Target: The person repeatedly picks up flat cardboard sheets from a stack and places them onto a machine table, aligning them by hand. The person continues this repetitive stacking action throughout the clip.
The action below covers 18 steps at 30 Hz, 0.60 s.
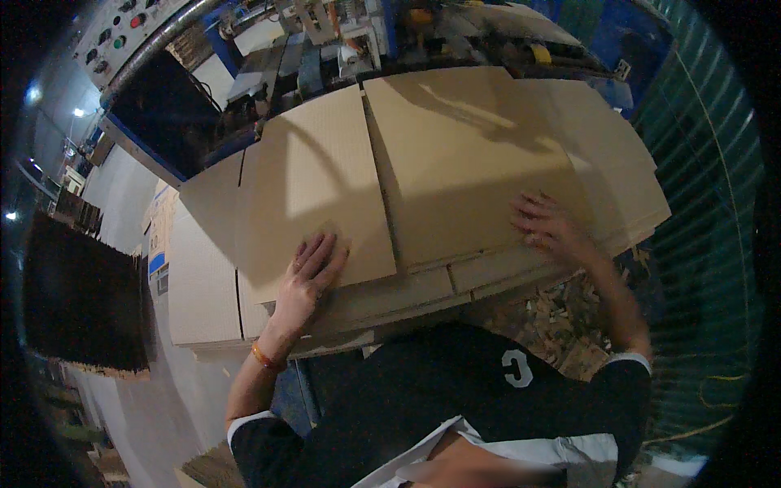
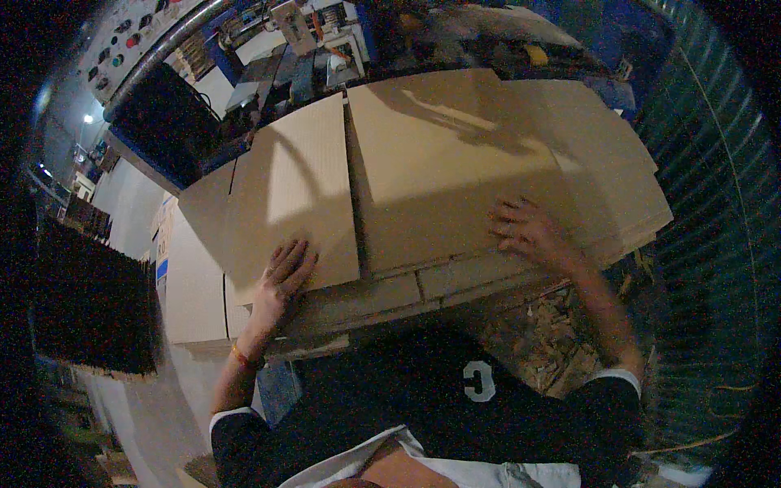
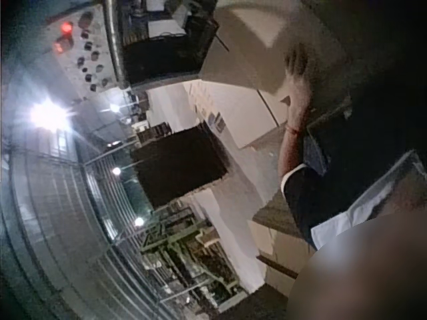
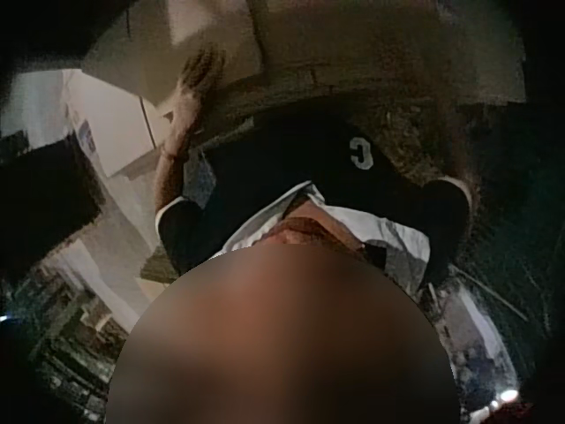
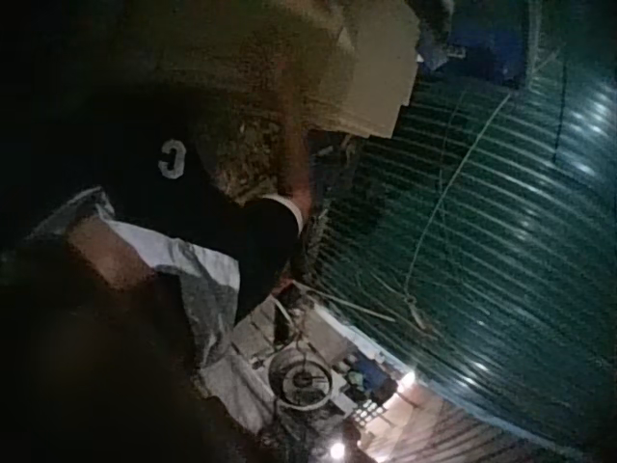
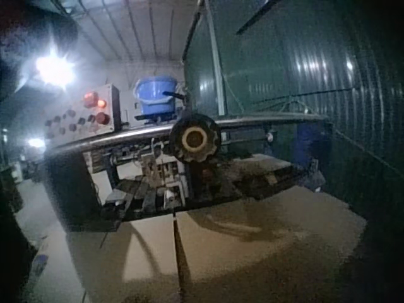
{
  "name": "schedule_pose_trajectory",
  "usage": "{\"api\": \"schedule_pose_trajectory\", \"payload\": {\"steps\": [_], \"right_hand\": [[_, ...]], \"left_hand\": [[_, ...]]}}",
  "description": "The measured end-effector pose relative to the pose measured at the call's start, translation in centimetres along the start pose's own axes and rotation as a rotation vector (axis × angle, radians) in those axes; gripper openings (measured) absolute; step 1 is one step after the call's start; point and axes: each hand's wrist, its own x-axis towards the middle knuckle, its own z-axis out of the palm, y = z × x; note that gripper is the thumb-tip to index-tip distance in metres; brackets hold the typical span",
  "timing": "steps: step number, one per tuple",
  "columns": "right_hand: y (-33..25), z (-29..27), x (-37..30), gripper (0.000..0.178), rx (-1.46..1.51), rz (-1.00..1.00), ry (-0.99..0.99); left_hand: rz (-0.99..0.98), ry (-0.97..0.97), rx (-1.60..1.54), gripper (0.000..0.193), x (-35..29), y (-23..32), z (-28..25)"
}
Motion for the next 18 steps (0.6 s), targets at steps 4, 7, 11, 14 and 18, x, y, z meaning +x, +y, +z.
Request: {"api": "schedule_pose_trajectory", "payload": {"steps": [4,7,11,14,18], "right_hand": [[3.6,-0.6,3.5,0.040,-0.041,-0.025,0.040],[4.7,-0.8,5.9,0.041,-0.110,-0.039,0.039],[5.7,-0.6,10.1,0.040,-0.099,-0.022,0.042],[7.4,-0.4,14.0,0.040,-0.088,0.126,0.055],[9.1,0.5,17.1,0.043,-0.366,0.236,0.216]], "left_hand": [[0.032,0.075,-0.002,0.050,3.4,-0.7,1.1],[0.077,0.140,0.015,0.053,6.4,-2.4,2.6],[0.075,0.225,-0.013,0.054,10.1,-6.9,4.1],[0.022,0.229,0.107,0.052,13.4,-10.6,4.2],[-0.239,0.283,0.337,0.051,16.0,-12.1,4.8]]}}
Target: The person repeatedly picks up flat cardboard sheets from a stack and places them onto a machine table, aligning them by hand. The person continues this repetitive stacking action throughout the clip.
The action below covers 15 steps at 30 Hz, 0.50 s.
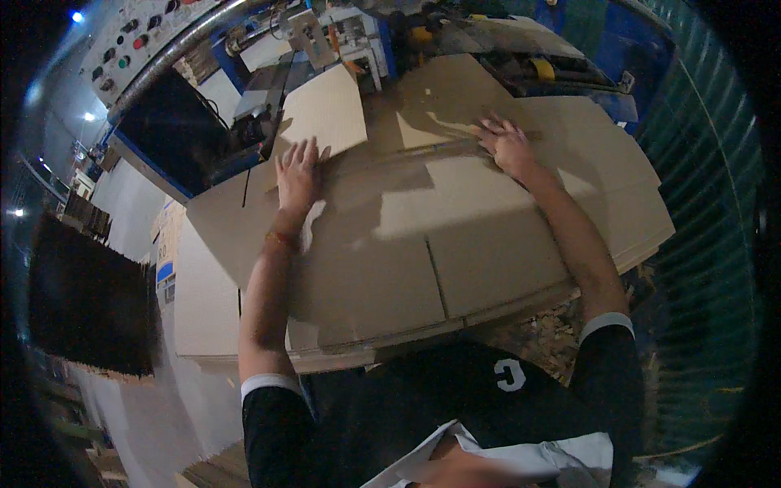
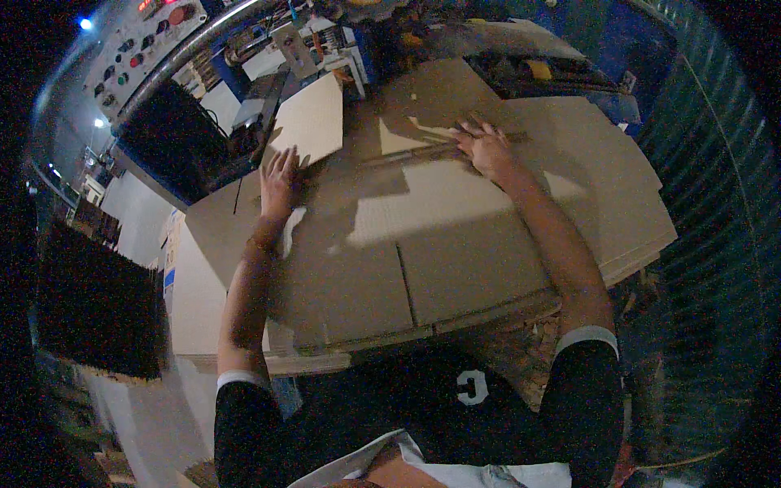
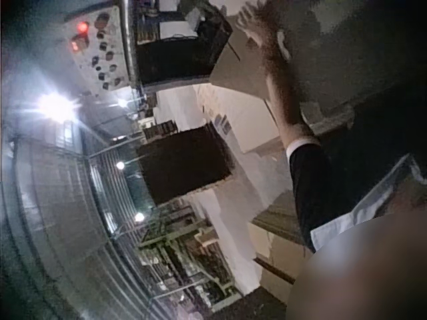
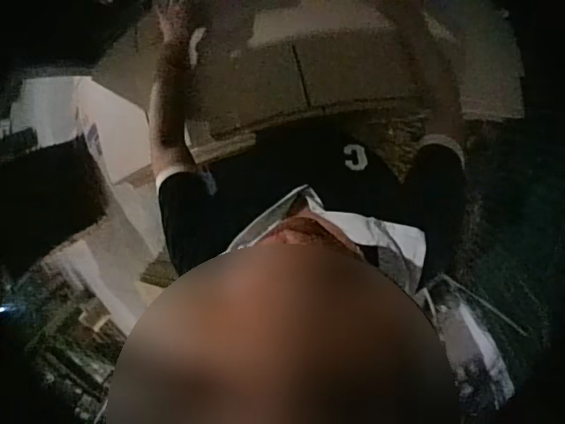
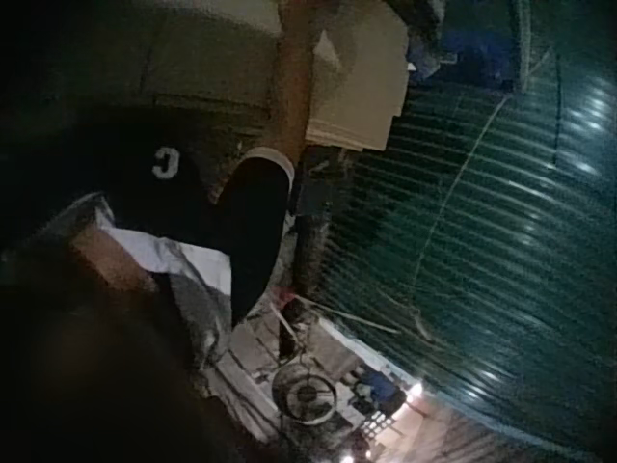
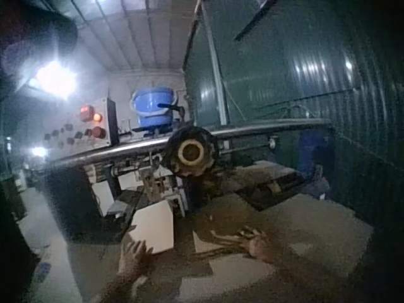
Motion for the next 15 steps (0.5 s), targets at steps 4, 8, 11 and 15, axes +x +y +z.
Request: {"api": "schedule_pose_trajectory", "payload": {"steps": [4,8,11,15], "right_hand": [[1.8,-2.0,-3.9,0.051,-0.043,0.225,-0.267],[5.1,-6.9,-14.8,0.060,-0.003,0.531,0.075],[6.7,-7.7,-22.8,0.061,-0.256,0.945,0.027],[6.8,-5.1,-26.9,0.062,-0.208,1.065,-0.020]], "left_hand": [[-0.163,-0.074,-0.096,0.064,-5.4,-2.2,-2.3],[-0.551,0.125,0.070,0.065,-18.9,-9.2,-8.5],[-0.857,0.114,0.476,0.062,-29.2,-13.8,-11.8],[-1.127,0.029,0.522,0.059,-35.0,-16.6,-11.2]]}}
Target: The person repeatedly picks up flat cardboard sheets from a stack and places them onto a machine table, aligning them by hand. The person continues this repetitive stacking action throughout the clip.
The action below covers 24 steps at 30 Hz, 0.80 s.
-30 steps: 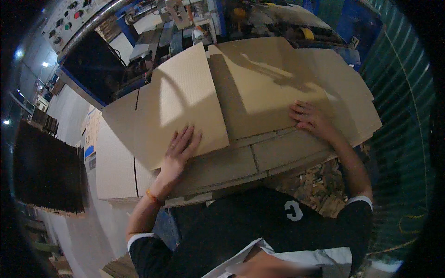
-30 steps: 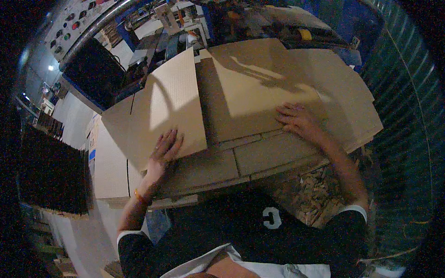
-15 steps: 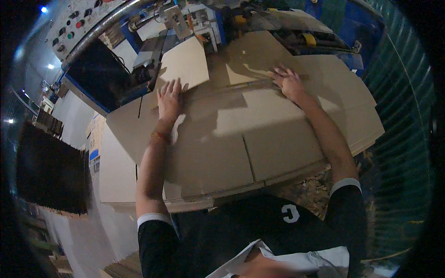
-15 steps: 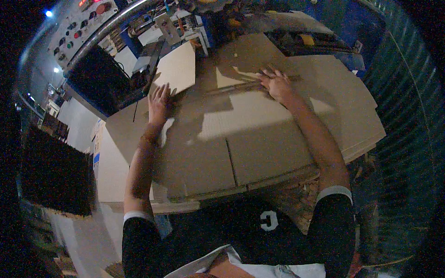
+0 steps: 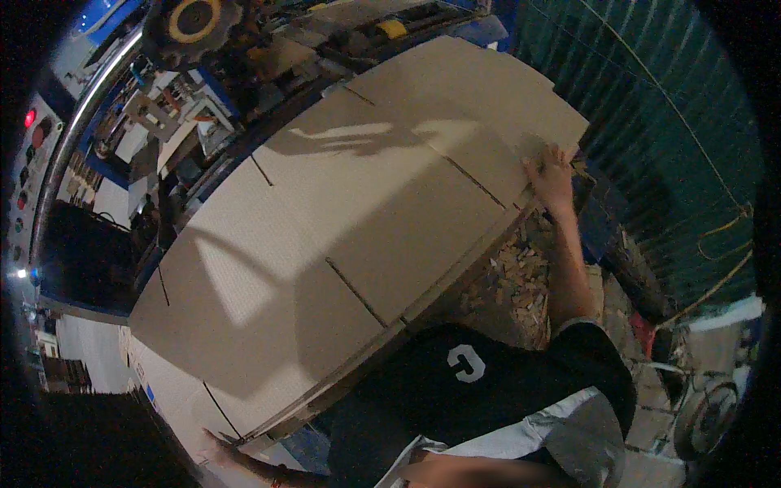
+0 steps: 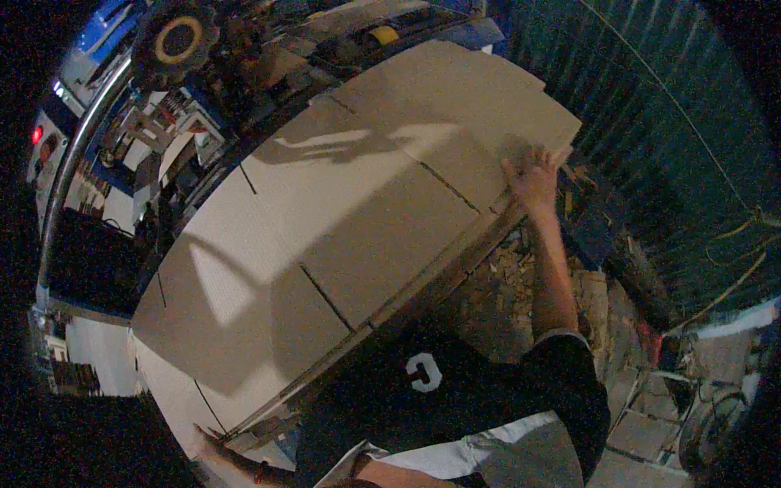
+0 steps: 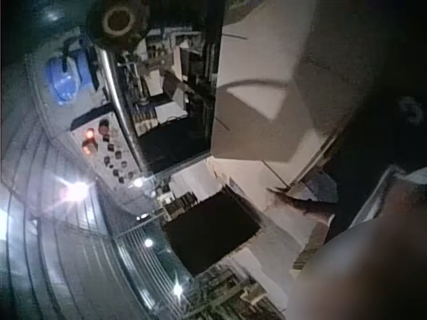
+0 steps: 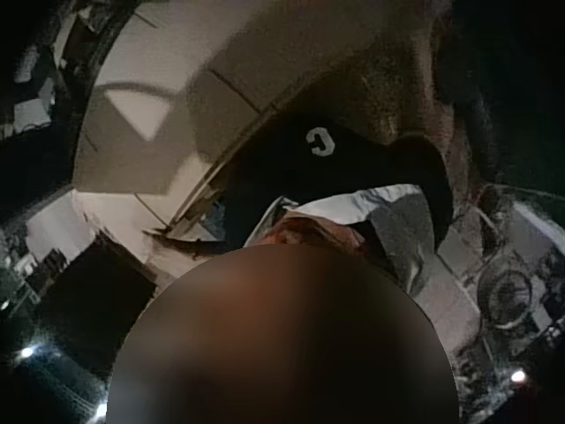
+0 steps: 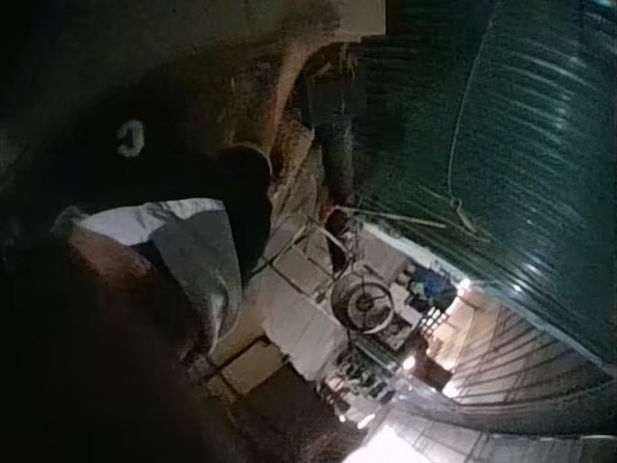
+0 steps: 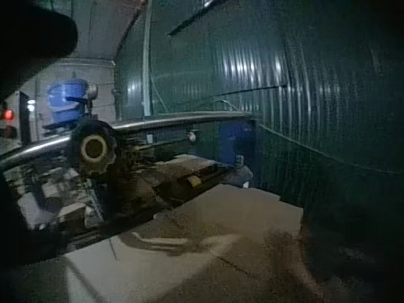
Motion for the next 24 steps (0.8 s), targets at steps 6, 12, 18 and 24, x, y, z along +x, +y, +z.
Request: {"api": "schedule_pose_trajectory", "payload": {"steps": [6,12,18,24], "right_hand": [[-2.1,1.7,0.5,0.054,0.911,0.226,0.411],[-1.7,0.1,6.2,0.027,1.846,0.344,0.497],[-0.9,-10.0,2.5,0.040,1.695,-0.118,0.395],[-4.1,-11.6,-13.0,0.040,0.642,-0.511,0.235]], "left_hand": [[-0.142,0.147,-0.415,0.056,1.5,2.4,-2.8],[-0.606,0.111,-1.814,0.038,3.6,1.4,-7.5],[-0.297,-0.348,-1.773,0.041,3.2,1.8,-6.6],[0.111,-0.468,-1.367,0.034,-7.0,7.4,-15.5]]}}
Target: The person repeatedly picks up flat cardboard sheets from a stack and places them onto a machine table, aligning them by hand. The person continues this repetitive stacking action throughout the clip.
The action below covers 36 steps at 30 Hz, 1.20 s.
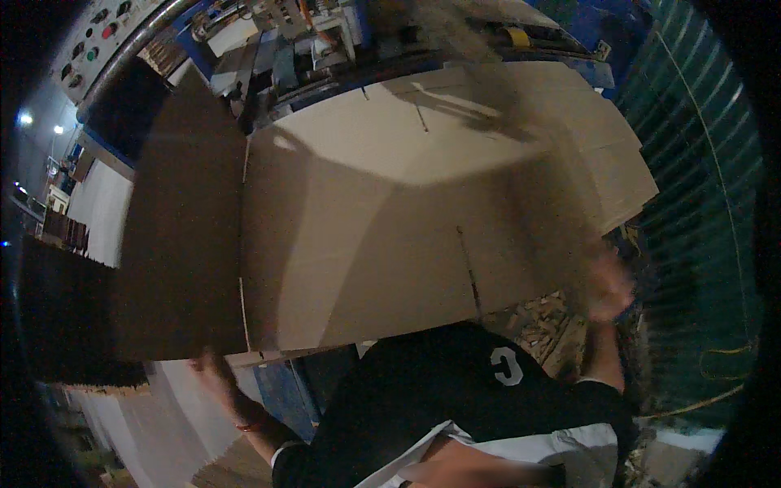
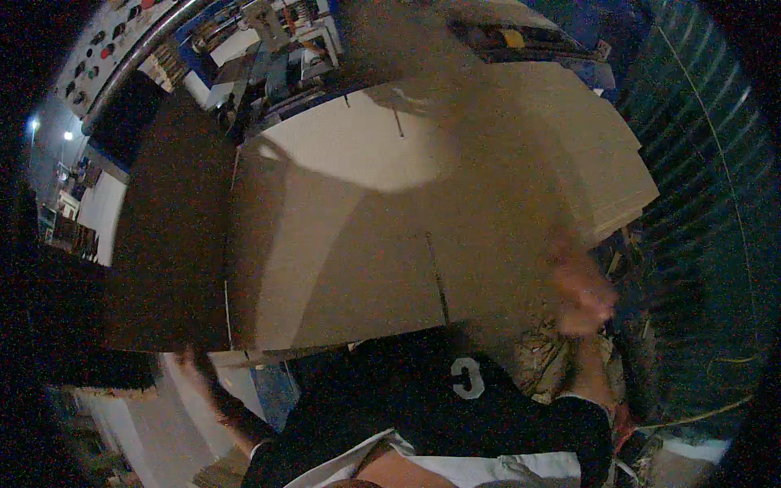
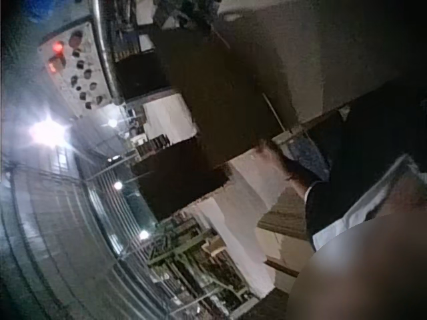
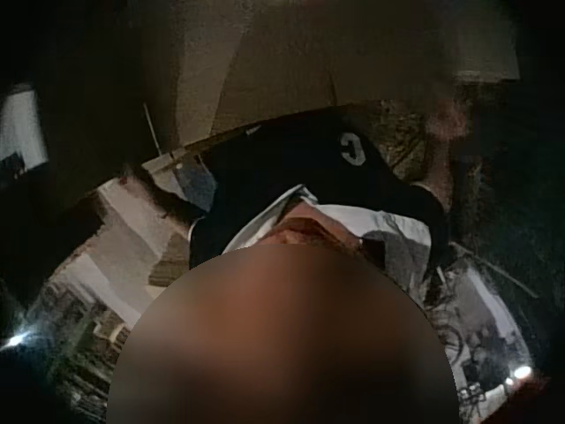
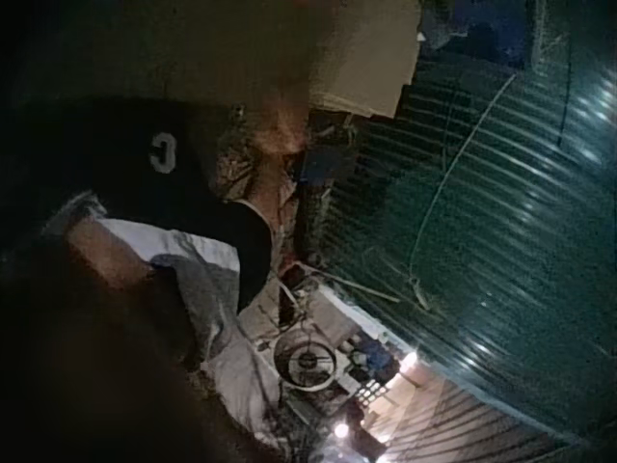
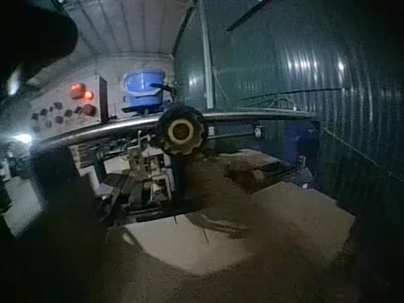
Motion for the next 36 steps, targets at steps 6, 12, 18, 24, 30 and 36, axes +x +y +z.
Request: {"api": "schedule_pose_trajectory", "payload": {"steps": [6,12,18,24,30,36], "right_hand": [[-1.5,5.5,-0.1,0.028,0.150,-0.788,-0.573],[0.2,7.4,2.4,0.040,0.091,-0.872,-0.643],[1.7,10.7,7.3,0.057,0.046,-0.726,-0.780],[5.3,12.4,11.4,0.058,0.046,-0.492,-0.722],[14.0,18.4,20.4,0.046,0.381,0.521,-0.368],[16.8,21.5,24.3,0.042,0.199,0.347,-0.572]], "left_hand": [[0.540,-0.795,0.812,0.047,-1.9,3.7,10.5],[0.577,-0.895,0.847,0.050,-0.5,4.1,12.0],[0.628,-0.778,0.809,0.052,2.3,2.7,13.5],[0.689,-0.985,0.906,0.061,3.8,3.4,14.1],[0.005,-0.764,0.453,0.086,9.0,-0.4,13.1],[0.235,-0.696,0.928,0.089,11.4,-3.9,14.6]]}}
